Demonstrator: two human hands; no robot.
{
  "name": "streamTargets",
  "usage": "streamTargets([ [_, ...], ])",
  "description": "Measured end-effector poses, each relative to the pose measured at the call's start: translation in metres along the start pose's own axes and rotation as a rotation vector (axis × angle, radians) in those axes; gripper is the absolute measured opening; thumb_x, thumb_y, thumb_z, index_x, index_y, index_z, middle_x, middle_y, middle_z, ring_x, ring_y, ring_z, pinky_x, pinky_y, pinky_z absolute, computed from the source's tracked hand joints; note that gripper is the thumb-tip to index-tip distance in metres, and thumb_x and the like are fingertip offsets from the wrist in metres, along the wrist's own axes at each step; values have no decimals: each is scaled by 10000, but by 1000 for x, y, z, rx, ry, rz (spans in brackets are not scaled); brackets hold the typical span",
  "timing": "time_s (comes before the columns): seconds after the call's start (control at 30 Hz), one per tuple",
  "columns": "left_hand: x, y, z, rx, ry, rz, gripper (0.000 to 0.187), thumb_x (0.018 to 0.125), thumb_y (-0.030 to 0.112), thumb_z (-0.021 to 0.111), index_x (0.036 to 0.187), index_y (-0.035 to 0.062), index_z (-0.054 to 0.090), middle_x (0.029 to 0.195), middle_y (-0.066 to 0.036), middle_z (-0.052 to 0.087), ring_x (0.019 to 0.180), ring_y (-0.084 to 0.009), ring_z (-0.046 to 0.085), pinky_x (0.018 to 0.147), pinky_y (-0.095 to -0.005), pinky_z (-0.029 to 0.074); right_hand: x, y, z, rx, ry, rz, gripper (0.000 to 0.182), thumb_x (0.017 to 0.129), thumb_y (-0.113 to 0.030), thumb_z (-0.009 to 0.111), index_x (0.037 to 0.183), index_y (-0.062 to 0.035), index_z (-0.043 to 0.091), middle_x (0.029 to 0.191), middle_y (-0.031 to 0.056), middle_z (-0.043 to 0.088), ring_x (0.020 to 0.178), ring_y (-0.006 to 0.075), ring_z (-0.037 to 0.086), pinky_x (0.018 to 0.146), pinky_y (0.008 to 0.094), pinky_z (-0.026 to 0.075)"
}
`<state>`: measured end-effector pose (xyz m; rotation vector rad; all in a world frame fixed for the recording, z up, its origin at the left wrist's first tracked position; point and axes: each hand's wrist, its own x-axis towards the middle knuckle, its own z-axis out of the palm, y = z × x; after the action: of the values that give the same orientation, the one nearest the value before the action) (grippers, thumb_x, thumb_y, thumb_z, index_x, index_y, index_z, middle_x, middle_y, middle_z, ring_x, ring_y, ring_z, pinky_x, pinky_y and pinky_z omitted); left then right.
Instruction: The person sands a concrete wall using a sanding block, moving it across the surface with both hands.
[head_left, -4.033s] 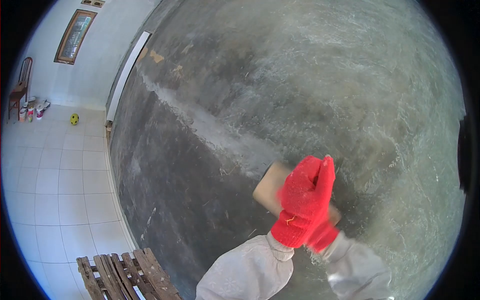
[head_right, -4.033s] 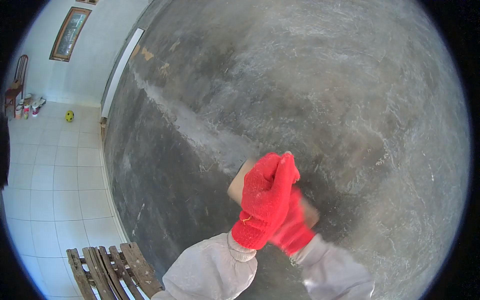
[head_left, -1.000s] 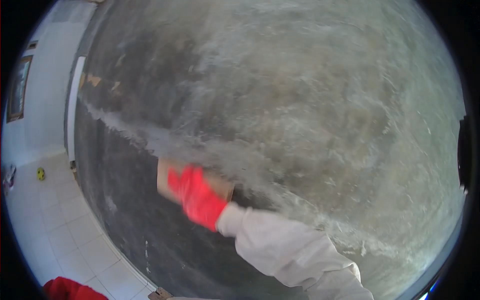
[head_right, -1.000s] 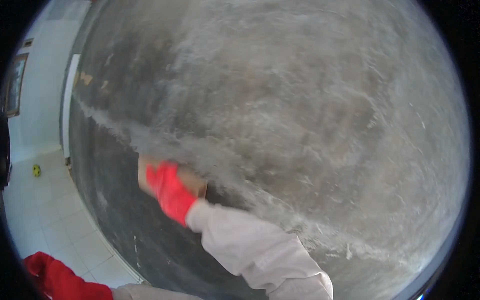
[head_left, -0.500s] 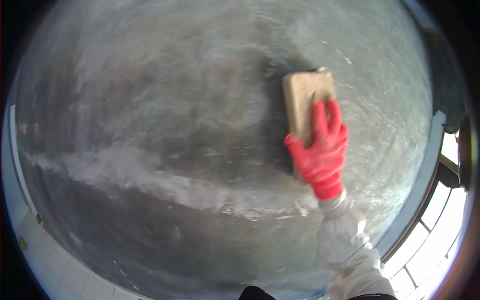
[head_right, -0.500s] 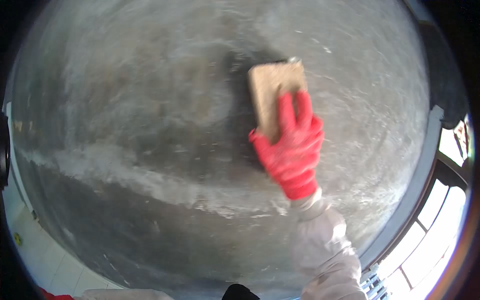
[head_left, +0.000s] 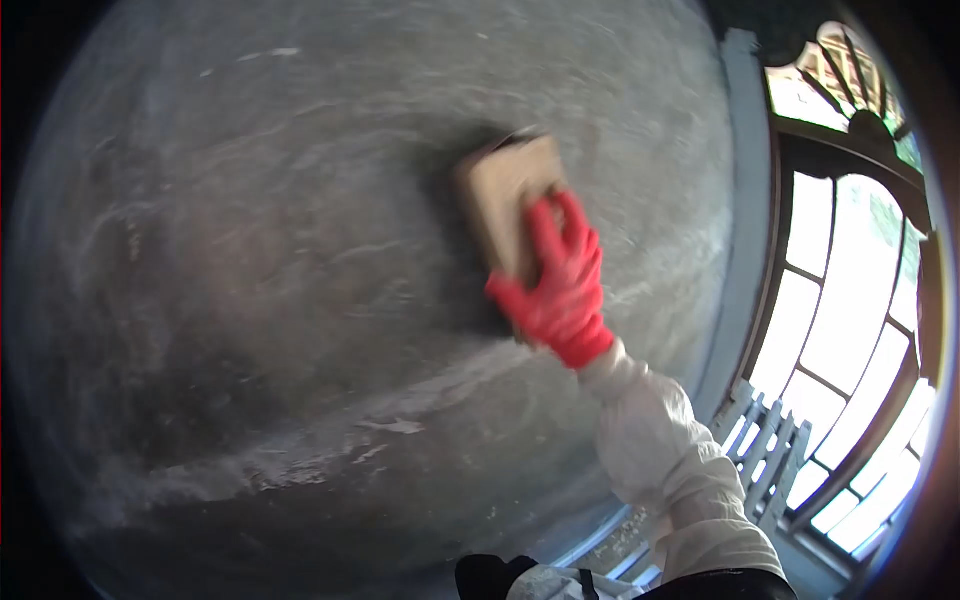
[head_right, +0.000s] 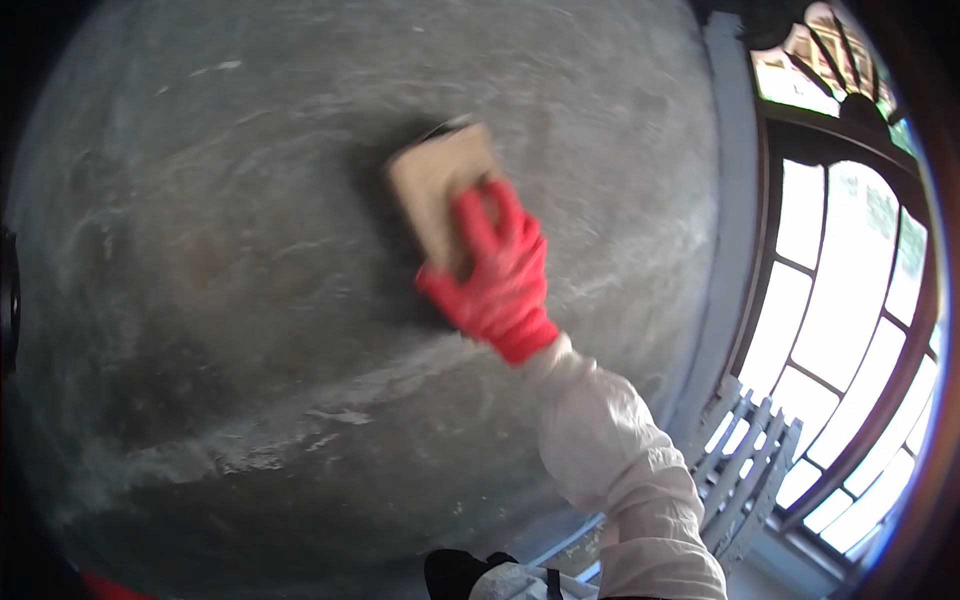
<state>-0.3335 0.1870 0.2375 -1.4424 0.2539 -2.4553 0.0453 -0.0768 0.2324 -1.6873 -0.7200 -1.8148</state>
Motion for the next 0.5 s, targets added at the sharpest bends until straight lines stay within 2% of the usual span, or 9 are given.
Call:
streamTargets([
  [0.03, -13, 4, 21, 774, 44, 94, 180, 977, 169, 539, 1038, 22, 623, 1032, -182, 645, 790, -286, 629, 729, -392, 525, 2, 24, 3, -58, 50, 180, 842, 640, -368, 807, 1369, -104, 479, 1408, 239, 411, 1079, 456, 521, 906, 521, 455],
  [0.1, -48, -19, 47, -140, -203, -118, 336, 985, 257, 527, 1216, 15, 555, 1168, -203, 602, 957, -331, 622, 804, -467, 510, -8, 62, 12, -127, 126, 291, 821, 657, -373, 800, 1359, -92, 481, 1405, 244, 411, 1094, 462, 517, 907, 525, 452],
  [0.17, -81, 21, 88, -531, -346, -960, 313, 985, 125, 471, 1238, -31, 571, 1255, -156, 573, 1030, -240, 567, 853, -349, 478, -18, 54, 2, -120, 144, 388, 779, 681, -375, 782, 1339, -79, 490, 1399, 255, 409, 1123, 472, 511, 911, 533, 450],
  [0.2, -94, 41, 114, -611, -475, -986, 294, 975, 128, 479, 1208, -15, 589, 1232, -130, 579, 1005, -225, 569, 841, -334, 472, -24, 32, -6, -71, 86, 384, 756, 688, -371, 772, 1329, -78, 496, 1396, 261, 407, 1137, 477, 509, 914, 536, 449],
  [0.23, -106, 60, 137, -689, -591, -1000, 276, 965, 131, 488, 1177, 2, 608, 1208, -105, 584, 979, -210, 572, 829, -319, 466, -42, 14, -11, -67, 33, 203, 741, 683, -351, 759, 1325, -86, 503, 1352, 241, 467, 1131, 470, 518, 918, 540, 450],
  [0.33, -131, 100, 169, -790, -723, -842, 215, 933, 93, 550, 1125, 31, 624, 1124, -117, 607, 941, -202, 585, 825, -345, 480, -97, -16, -13, 290, -583, -256, 730, 623, -339, 765, 1293, -151, 543, 1219, 124, 592, 1021, 371, 597, 866, 494, 497],
  [0.4, -135, 103, 171, -649, -912, -280, 219, 931, 59, 548, 1132, 6, 615, 1196, -133, 589, 974, -262, 593, 859, -350, 482, -105, -7, -8, 411, -568, -391, 730, 607, -352, 769, 1280, -164, 556, 1220, 116, 591, 1002, 353, 607, 855, 484, 506],
  [0.43, -135, 96, 172, -577, -944, -139, 231, 929, 27, 555, 1152, 6, 610, 1193, -162, 584, 994, -300, 595, 877, -374, 486, -108, -5, -3, 531, -544, -544, 730, 592, -365, 773, 1268, -177, 568, 1222, 108, 589, 984, 336, 617, 844, 474, 515],
  [0.5, -137, 72, 168, -461, -917, -126, 250, 910, 34, 583, 1158, 16, 614, 1189, -162, 590, 1009, -307, 600, 873, -381, 490, -81, 15, -24, 295, -496, -378, 737, 564, -369, 788, 1246, -175, 589, 1229, 107, 590, 1015, 346, 615, 850, 474, 517],
])
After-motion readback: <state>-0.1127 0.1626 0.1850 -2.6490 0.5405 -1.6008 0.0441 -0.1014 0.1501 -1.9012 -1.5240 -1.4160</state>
